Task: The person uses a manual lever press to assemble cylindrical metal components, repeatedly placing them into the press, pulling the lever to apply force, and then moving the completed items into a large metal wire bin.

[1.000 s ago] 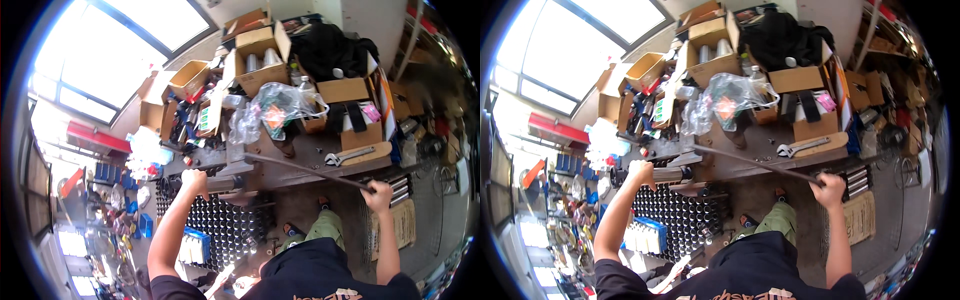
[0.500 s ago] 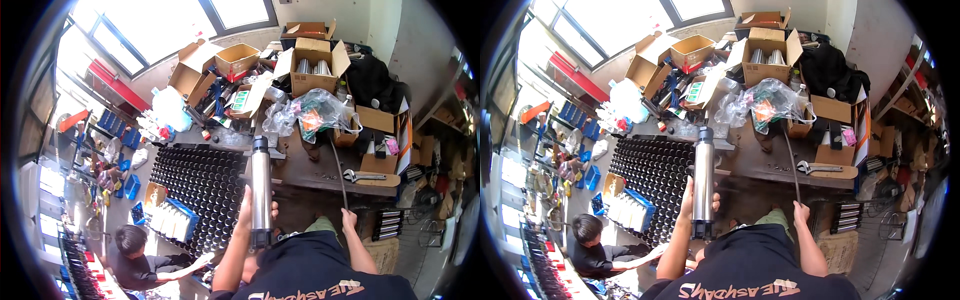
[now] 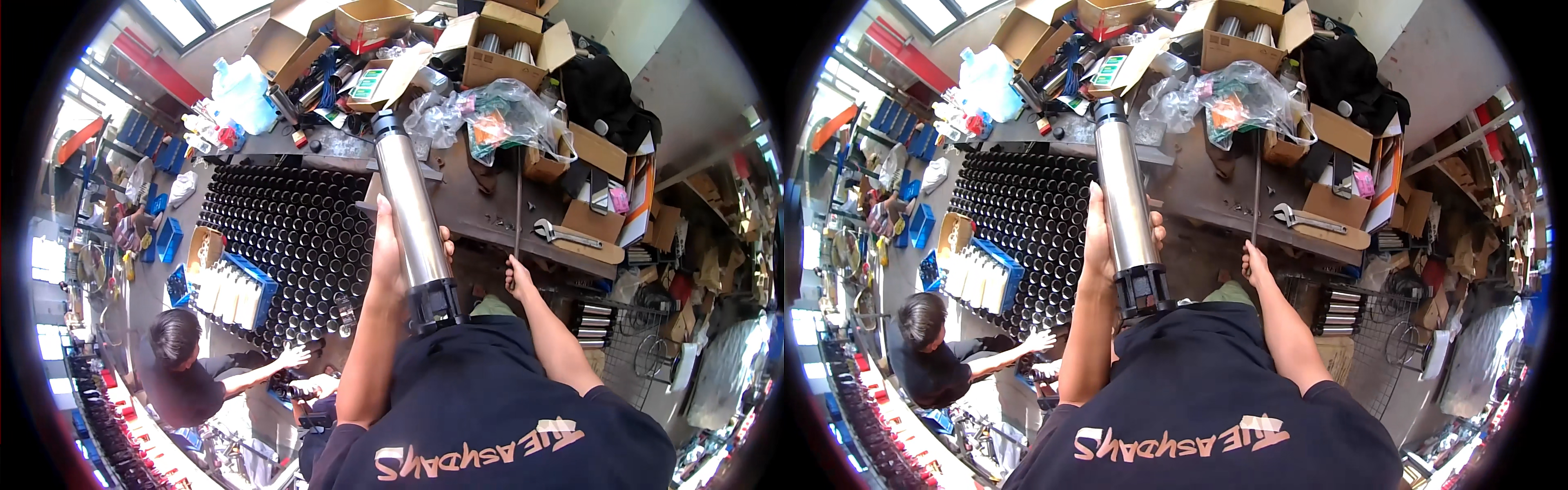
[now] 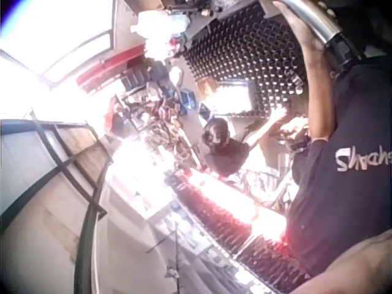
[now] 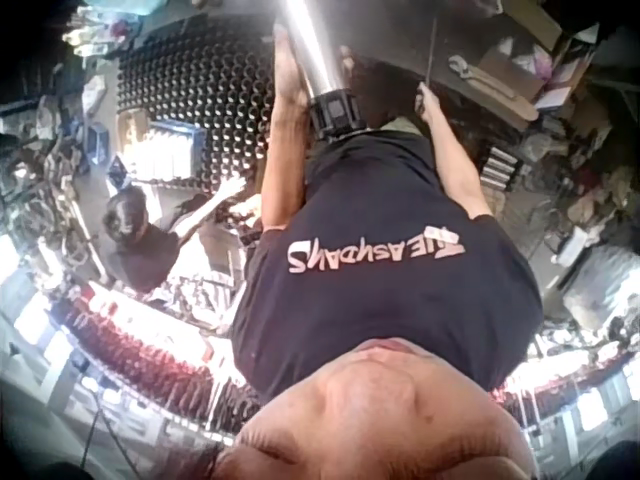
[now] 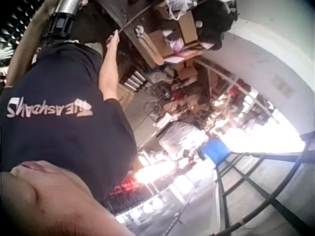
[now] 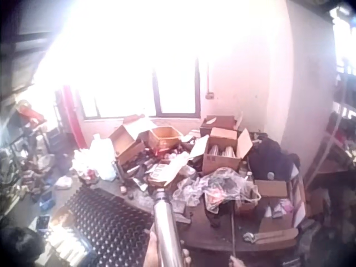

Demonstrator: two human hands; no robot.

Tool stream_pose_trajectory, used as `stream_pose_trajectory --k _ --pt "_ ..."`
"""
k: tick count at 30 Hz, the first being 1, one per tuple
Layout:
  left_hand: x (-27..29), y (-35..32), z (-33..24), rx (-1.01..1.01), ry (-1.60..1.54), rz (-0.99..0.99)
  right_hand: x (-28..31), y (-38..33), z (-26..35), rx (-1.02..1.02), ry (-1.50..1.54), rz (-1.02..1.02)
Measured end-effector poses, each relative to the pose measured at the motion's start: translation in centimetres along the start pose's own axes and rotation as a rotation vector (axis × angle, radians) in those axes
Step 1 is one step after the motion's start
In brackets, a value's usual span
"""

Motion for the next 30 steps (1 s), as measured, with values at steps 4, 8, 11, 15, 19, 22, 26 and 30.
stream_pose_trajectory --k 4,8,11,15,19,22,26,30 --pt "0.5 1.1 -0.3 0.006 -0.067 0.05 2.5 1.5 -1.1 0.034 -0.045 -0.043" --pt "0.5 1.7 0.2 0.034 -0.179 0.079 4.5 1.6 -1.2 -0.065 -0.118 -0.063" --pt "1.0 2.0 0.1 0.056 -0.242 0.121 4.7 1.2 -0.6 -0.017 -0.15 -0.009" --pt "1.1 2.8 0.1 0.088 -0.269 0.117 5.2 0.3 -0.2 0.241 -0.352 -0.327" --pt "1.9 3.5 0.1 0.093 -0.269 0.047 5.7 -3.6 0.4 0.482 -0.584 -0.57" --pt "3.5 5.2 0.5 0.091 -0.303 0.137 8.1 -5.2 -0.3 0.579 -0.718 -0.586" --pt "4.7 6.1 1.6 0.008 -0.335 0.068 10.0 -8.0 -0.3 0.779 -0.674 -0.511" --pt "6.2 7.8 2.8 0.177 -0.603 0.113 9.2 -10.1 2.8 0.96 -0.648 -0.38"
Point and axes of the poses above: each hand's wrist, its own y-axis towards the middle knuckle, its own x-axis out of the back of the hand, z = x × y, the point moved 1 cm from there along y, towards the middle knuckle, and after that the axes turned 14 degrees about -z, right-handed, at the moved point
